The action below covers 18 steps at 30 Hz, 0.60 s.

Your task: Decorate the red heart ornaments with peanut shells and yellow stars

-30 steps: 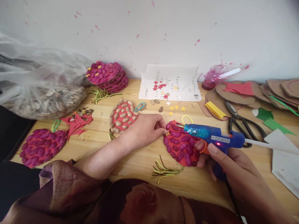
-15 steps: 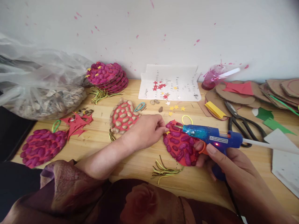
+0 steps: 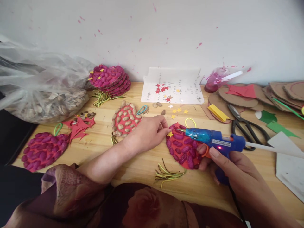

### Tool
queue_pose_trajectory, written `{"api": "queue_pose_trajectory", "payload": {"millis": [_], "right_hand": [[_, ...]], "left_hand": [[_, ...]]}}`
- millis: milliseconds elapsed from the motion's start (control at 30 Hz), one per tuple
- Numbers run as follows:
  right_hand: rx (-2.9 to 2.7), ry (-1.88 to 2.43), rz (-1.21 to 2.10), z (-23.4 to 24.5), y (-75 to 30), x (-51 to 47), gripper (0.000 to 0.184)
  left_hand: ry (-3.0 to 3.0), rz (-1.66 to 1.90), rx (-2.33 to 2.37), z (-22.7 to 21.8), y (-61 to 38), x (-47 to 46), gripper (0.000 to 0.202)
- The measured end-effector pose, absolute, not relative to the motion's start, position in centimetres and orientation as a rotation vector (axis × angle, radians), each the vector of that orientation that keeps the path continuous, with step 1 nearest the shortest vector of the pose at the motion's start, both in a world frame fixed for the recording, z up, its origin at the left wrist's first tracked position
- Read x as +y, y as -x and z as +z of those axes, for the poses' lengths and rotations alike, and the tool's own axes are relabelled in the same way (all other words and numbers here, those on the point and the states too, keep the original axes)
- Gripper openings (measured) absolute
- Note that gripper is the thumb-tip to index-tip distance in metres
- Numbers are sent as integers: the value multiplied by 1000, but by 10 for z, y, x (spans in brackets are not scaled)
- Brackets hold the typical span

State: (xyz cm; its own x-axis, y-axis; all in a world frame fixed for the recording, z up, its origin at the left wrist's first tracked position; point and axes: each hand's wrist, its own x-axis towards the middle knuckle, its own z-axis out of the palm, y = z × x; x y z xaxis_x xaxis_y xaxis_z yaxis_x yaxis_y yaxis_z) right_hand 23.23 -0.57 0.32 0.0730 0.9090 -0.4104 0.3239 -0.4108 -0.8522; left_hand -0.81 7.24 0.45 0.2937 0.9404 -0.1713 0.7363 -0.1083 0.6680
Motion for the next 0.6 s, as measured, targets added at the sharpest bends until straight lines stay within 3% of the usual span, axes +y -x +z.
{"api": "queue_pose_trajectory", "payload": {"millis": [600], "right_hand": [[-1285,1710,1447,-5,-242,-1,53]], "left_hand": [[-2060,438,1232,7,20,74,20]]}}
